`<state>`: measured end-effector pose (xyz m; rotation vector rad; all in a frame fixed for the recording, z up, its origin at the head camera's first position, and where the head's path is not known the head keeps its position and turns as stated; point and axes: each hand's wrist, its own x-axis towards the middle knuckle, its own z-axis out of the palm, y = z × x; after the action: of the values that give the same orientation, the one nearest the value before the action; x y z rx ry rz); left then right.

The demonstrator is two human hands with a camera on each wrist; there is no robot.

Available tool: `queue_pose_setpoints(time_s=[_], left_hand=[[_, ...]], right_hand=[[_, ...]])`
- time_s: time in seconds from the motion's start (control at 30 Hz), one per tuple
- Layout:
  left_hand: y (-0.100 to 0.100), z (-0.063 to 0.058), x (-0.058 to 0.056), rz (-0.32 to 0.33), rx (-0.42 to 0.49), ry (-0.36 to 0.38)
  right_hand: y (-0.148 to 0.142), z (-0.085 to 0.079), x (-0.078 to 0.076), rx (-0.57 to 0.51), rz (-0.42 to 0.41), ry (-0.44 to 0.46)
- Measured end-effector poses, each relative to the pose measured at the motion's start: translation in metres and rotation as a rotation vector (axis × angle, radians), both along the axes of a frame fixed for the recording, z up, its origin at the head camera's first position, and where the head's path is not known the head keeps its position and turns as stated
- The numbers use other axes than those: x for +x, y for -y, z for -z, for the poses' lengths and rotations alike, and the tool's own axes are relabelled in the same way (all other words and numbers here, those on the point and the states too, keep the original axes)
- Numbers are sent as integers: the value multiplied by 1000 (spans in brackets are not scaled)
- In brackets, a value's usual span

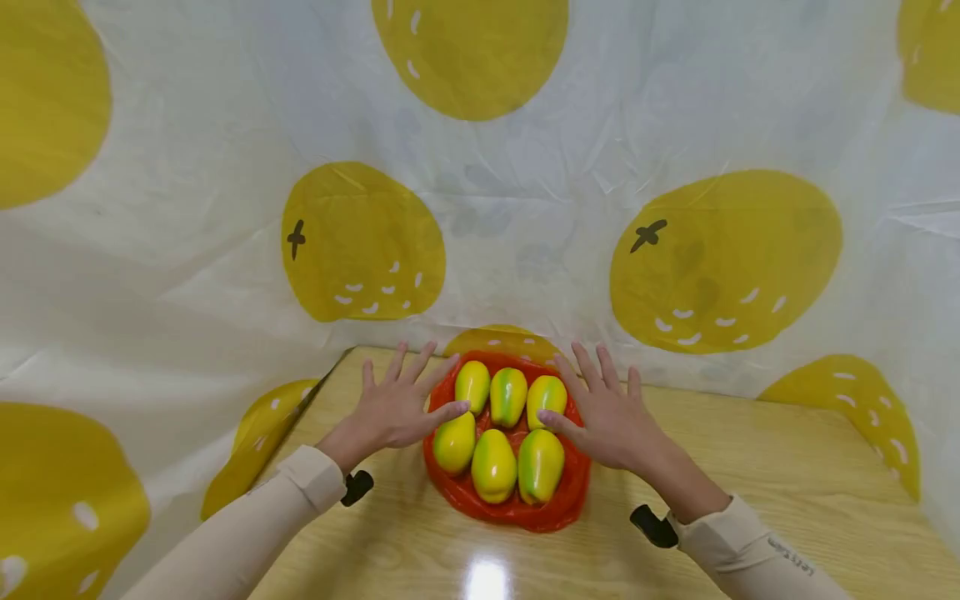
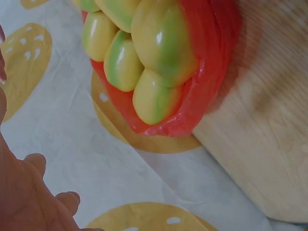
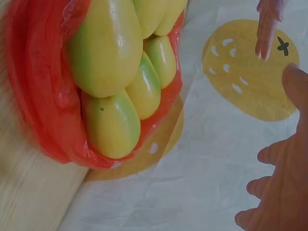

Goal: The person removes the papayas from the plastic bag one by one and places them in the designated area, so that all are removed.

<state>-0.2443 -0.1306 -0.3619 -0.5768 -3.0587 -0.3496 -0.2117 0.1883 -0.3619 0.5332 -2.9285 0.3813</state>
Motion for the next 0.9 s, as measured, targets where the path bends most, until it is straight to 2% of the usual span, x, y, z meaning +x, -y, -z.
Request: queue_pose_setpoints(time_s=[0.2, 0.5, 0.9], left_hand=[[-3, 7, 1, 8, 8, 5], [-7, 12, -3, 7, 13, -5], [-2, 23, -4, 5, 31, -3]], right_hand=[[0, 7, 5, -15, 11, 35], [0, 13, 7, -31, 16, 27], [5, 24, 7, -37, 25, 44]])
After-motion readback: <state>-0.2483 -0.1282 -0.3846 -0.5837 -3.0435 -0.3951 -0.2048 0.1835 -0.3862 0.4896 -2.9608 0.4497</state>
